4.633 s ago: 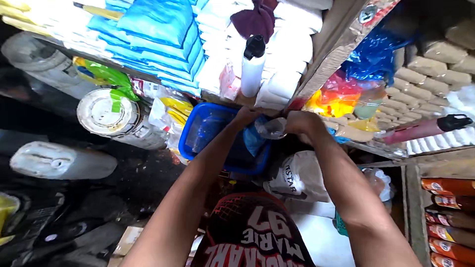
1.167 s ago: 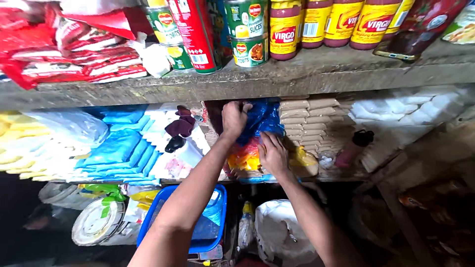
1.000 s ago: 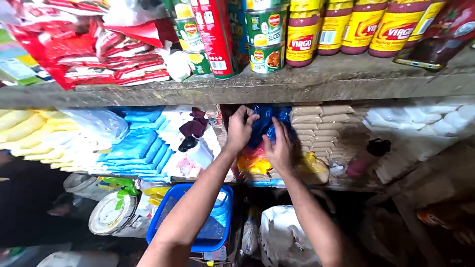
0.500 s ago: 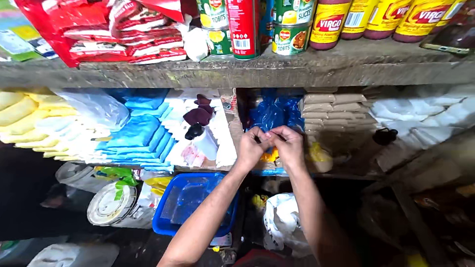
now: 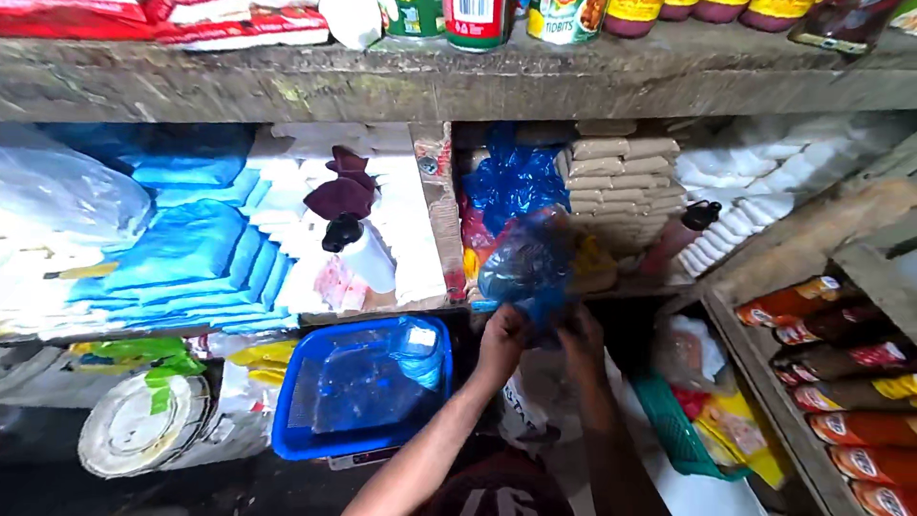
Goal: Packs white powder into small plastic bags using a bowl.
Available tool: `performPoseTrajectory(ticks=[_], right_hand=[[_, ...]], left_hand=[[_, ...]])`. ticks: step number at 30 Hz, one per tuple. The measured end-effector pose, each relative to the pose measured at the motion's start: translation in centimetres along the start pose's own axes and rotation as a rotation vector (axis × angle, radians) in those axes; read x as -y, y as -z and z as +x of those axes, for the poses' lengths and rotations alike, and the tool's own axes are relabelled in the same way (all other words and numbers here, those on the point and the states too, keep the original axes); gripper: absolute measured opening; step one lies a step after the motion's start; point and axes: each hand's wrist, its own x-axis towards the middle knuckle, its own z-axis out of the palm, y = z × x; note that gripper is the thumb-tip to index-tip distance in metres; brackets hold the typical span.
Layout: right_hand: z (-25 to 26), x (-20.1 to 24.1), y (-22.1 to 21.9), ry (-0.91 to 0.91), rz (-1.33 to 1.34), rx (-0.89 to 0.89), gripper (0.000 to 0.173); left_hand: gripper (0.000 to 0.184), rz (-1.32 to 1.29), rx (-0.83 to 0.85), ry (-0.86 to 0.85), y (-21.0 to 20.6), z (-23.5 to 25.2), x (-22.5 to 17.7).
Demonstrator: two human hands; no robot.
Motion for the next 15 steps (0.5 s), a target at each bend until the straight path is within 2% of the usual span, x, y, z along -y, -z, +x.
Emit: performPoseTrajectory(ticks=[2,4,6,7,8,10,11,12,14,15], right_hand=[[-0.7,-1.3,0.7,-0.009,-0.22,-0.059,0.026],[-1.7,-2.6,0.8,-0.066,-0.395,-0.11,0.031],[-2.7,-3.6,0.3,-0.195,-0.337,-0.147,0.033],[-3.2,-3.9,0.0,-0.275,-0.204,-0.178,0.03],[-3.5,-4.1,-0.3,-0.371,-0.001,-0.219,0.025],[-3.9,-3.7,-0.7,-0.546,0.386,-0.27,0.023],[-4.4,-3.8,-0.9,-0.595,0.505,-0.279,0.024],[-5.0,-4.0,-1.2,-0.612,0.567,-0.265,0.026],[-6.6,-5.0,-1.3,-0.556,0.582,-0.16,0.033],[-7.4,-5.5,-1.1,-0.504,0.522,-0.058,0.04]], left_hand=[[0.01,-0.234,-0.074,0.077,0.2,-0.8,0.5],[0.005,-0.501,-0.04,0.191,0.5,-1.5,0.2],[0.003,-0.594,0.018,0.298,0.5,-2.1,0.4],[0.011,-0.545,0.065,0.332,0.7,-2.5,0.7],[0.027,-0.426,0.142,0.342,1.2,-2.8,1.2],[0.064,-0.019,0.289,0.328,2.4,-2.5,2.7],[0.065,0.157,0.3,0.343,2.7,-2.4,3.5],[0.054,0.256,0.264,0.36,3.0,-2.3,4.3],[0.029,0.307,0.133,0.354,3.6,-2.2,5.8],[0.025,0.29,0.061,0.332,3.8,-2.2,6.4]])
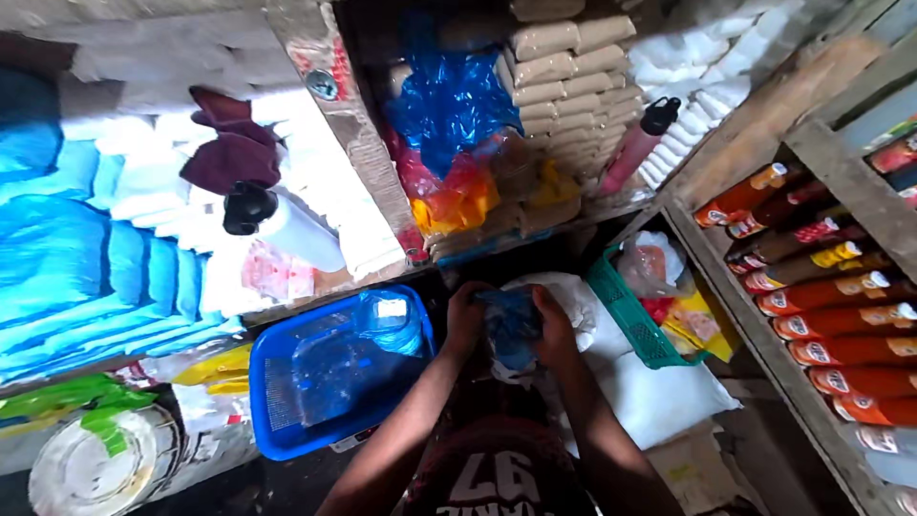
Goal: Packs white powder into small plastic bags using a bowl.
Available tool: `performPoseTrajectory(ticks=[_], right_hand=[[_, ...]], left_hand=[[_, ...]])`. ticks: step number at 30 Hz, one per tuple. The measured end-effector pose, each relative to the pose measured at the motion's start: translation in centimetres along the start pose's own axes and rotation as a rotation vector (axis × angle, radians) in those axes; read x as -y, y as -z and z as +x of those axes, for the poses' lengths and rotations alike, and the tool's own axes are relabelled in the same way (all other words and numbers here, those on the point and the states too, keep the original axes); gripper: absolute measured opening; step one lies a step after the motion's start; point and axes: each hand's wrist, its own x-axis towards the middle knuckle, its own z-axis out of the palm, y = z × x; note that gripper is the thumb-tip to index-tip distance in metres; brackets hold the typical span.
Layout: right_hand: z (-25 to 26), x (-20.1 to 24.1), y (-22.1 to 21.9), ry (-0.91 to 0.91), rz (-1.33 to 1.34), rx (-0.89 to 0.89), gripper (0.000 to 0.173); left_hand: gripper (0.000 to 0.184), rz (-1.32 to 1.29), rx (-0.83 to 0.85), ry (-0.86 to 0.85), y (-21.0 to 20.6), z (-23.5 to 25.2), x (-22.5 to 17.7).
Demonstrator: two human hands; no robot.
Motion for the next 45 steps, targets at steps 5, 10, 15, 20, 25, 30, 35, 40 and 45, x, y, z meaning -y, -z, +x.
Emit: performPoseTrajectory(ticks=[5,10,15,20,25,30,35,40,45], right_hand=[[-0.1,-1.0,1.7,-0.045,-0.701,-0.019,0.031],[2.9,-1.0,6.8,-0.36,-0.353,0.03,0.032],[8.6,-1.7,13.1,-0.339,-1.186,0.14,0.042],[13.3,-6.6,14.6,-0.593,-1.695,0.341,0.045],[15.1,-10.1,12.3,-0.633,-1.763,0.396,0.041],[16.3,-7.2,15.6,-0.767,-1.678,0.422,0.042],[12.3,-2.7,19.1,-1.07,-1.046,0.062,0.029],[14.4,-4.4,20.0,-0.966,-0.904,-0.082,0.026],[16.5,-9.8,19.1,-0.793,-1.175,-0.056,0.046]], left_hand=[[0.028,-0.367,0.012,0.213,-0.2,-1.1,0.5],[0.045,-0.255,0.42,0.349,0.2,-4.5,3.3],[0.024,0.052,0.131,0.122,4.6,-5.7,6.8],[0.024,0.067,-0.099,0.174,6.3,-7.1,7.1],[0.026,0.017,-0.21,0.188,3.9,-9.4,8.5],[0.027,-0.103,-0.409,0.263,2.3,-13.3,10.1],[0.044,-0.177,-0.411,0.332,2.9,-15.6,10.5],[0.021,-0.152,-0.398,0.265,2.0,-13.3,9.7],[0.021,-0.163,-0.405,0.236,1.2,-10.8,8.3]])
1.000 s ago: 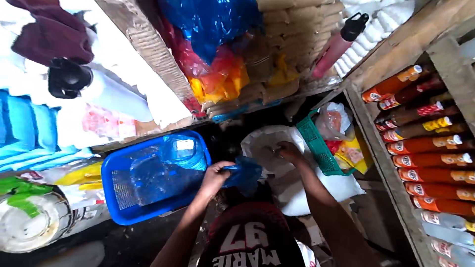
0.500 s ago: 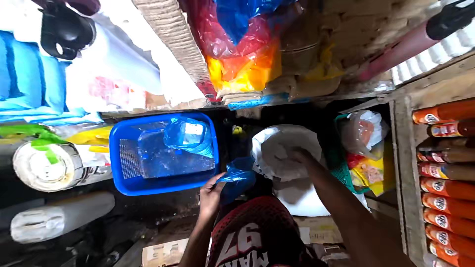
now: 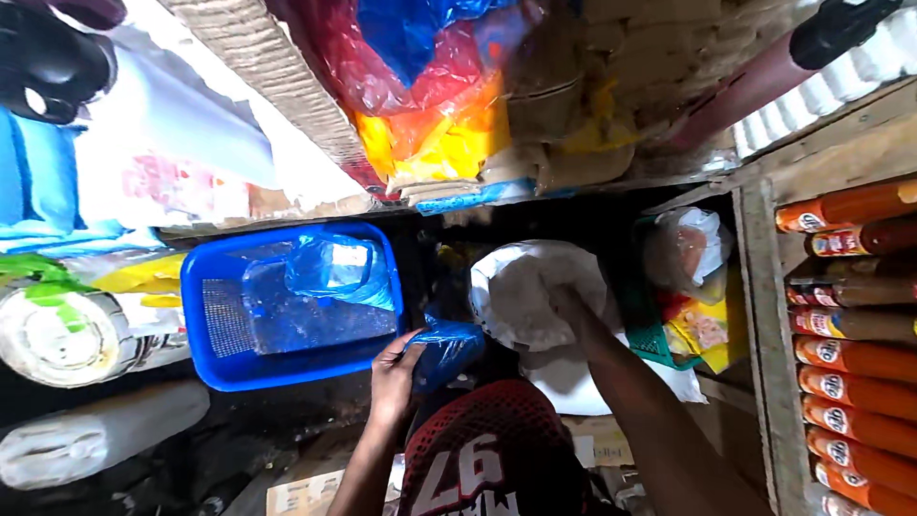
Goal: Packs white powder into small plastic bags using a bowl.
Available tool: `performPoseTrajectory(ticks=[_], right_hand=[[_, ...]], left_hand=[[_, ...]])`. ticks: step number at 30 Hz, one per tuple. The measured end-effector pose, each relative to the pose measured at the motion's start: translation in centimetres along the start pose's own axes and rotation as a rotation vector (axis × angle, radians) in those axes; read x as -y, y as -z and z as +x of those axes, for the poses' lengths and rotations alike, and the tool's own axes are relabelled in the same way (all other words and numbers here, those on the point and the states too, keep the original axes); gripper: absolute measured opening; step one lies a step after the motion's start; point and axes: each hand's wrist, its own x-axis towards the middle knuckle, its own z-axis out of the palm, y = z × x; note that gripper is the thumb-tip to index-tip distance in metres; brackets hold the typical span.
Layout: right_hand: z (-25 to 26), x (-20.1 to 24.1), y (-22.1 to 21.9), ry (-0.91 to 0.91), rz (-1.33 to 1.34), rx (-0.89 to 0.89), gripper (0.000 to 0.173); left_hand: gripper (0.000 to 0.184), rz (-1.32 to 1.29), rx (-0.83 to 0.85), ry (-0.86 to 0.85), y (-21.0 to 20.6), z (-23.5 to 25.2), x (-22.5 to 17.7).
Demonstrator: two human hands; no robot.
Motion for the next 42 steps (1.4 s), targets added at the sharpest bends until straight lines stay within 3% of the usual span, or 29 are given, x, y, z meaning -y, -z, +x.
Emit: performPoseTrajectory(ticks=[3,8,14,19,23,27,31,36,39,42], right_hand=[[-1.1,0.2,-0.5,0.066,-0.139,-0.048,0.057],[0.8,0.9,-1.5,0.184,-0.242,-0.172,0.061],[2.8,2.0,-2.6,0.296,-0.165,-0.099,0.05],[0.9,0.5,-1.2,0.357,-0.084,0.01,0.044],[-4.1,-1.4,1.7,0.353,-0.12,0.024,0.043],[-7.4,-4.2,4.1,0.373,-0.15,0.058,0.039],[-11.3,-5.8,6.3,0.409,-0.168,0.049,0.039],[-17.5,-4.6,9.2,0.482,-0.235,0.038,0.035],[-18.6,-4.2,9.8,0.563,-0.318,0.041,0.035],[-19.8,-2.0,9.5,0.532,-0.388,0.049,0.034]], left_hand=[[0.021,0.013,-0.041,0.027,0.9,0.1,-0.2],[0.026,0.013,-0.045,0.202,1.5,0.0,0.2],[0.021,0.084,-0.004,0.112,-0.4,2.9,-2.1],[0.018,0.433,0.212,0.168,-1.8,7.8,-4.3],[0.029,0.463,0.393,0.282,-4.1,10.3,-4.7],[0.027,0.528,0.49,0.358,-7.9,12.2,-3.2],[0.03,0.602,0.484,0.343,-11.9,13.3,-1.9],[0.035,0.551,0.426,0.321,-15.5,14.8,-0.7],[0.042,0.561,0.463,0.192,-16.5,14.5,-2.2],[0.052,0.521,0.53,0.009,-16.3,13.2,-2.9]])
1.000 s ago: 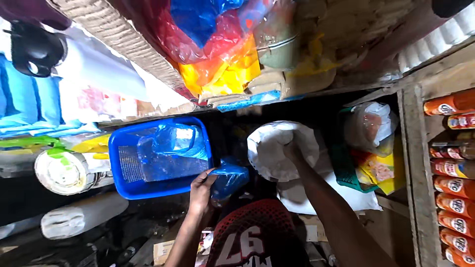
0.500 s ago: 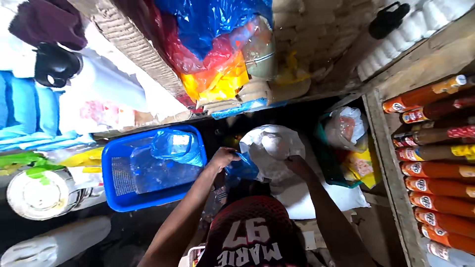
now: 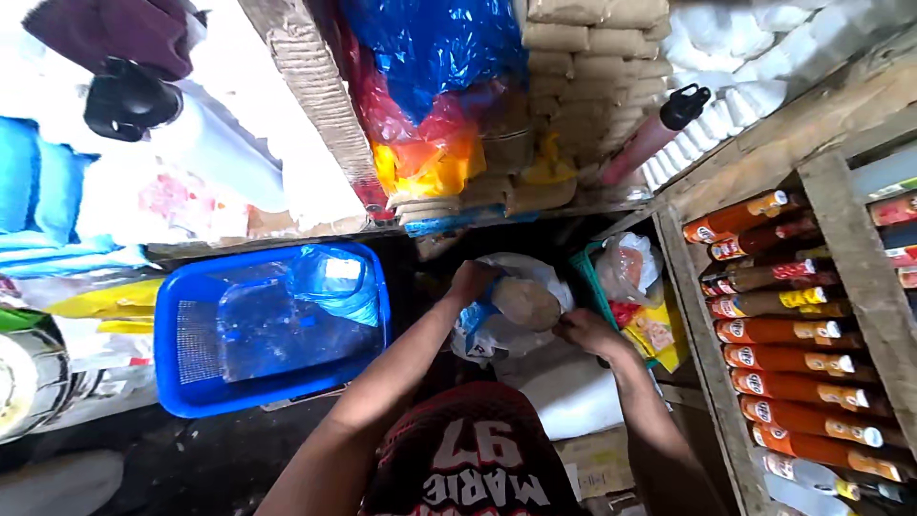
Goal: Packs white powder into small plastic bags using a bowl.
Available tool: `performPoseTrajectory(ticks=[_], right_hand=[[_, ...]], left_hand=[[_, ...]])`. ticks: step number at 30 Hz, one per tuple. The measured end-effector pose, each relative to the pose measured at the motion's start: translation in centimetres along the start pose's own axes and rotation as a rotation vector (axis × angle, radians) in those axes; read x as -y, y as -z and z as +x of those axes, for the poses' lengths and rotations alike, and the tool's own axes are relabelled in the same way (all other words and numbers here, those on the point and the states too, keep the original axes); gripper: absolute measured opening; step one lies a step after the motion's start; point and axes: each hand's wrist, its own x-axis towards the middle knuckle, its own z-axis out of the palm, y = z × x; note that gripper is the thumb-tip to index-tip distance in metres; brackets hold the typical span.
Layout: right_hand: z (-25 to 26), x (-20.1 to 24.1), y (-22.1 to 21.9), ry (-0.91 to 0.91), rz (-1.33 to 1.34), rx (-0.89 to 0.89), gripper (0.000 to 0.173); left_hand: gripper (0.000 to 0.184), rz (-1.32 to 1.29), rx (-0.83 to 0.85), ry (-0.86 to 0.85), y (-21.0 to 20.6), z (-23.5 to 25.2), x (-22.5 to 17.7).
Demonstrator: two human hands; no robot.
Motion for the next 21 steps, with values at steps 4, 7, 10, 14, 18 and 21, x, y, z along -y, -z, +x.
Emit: performPoseTrajectory(ticks=[4,7,10,14,18,21], right_hand=[[2.0,4.1,0.8,-0.111,-0.137,0.043,0.034],[3.5,7.7,2.1,-0.131,-0.329,0.102,0.035],[3.1,14.1,3.9,-0.145,-0.593,0.201,0.032],[2.9,19.3,4.5,-0.166,-0.86,0.186,0.027],[0.4,23.7,5.1,-0.161,-1.046,0.101,0.026],[-2.6,26.0,6.6,-0.152,-1.169,0.115,0.023]], left_hand=[[0.045,-0.036,-0.009,-0.093,0.0,-1.0,-2.5],[0.041,-0.027,-0.022,-0.134,-0.4,-1.6,-4.1],[0.037,-0.047,-0.052,-0.143,-1.3,-2.3,-5.4],[0.035,-0.122,-0.071,-0.09,-1.8,-3.4,-7.5],[0.039,-0.19,-0.083,-0.099,-1.3,-3.7,-7.7],[0.037,-0.285,-0.093,-0.052,-0.7,-3.6,-7.7]])
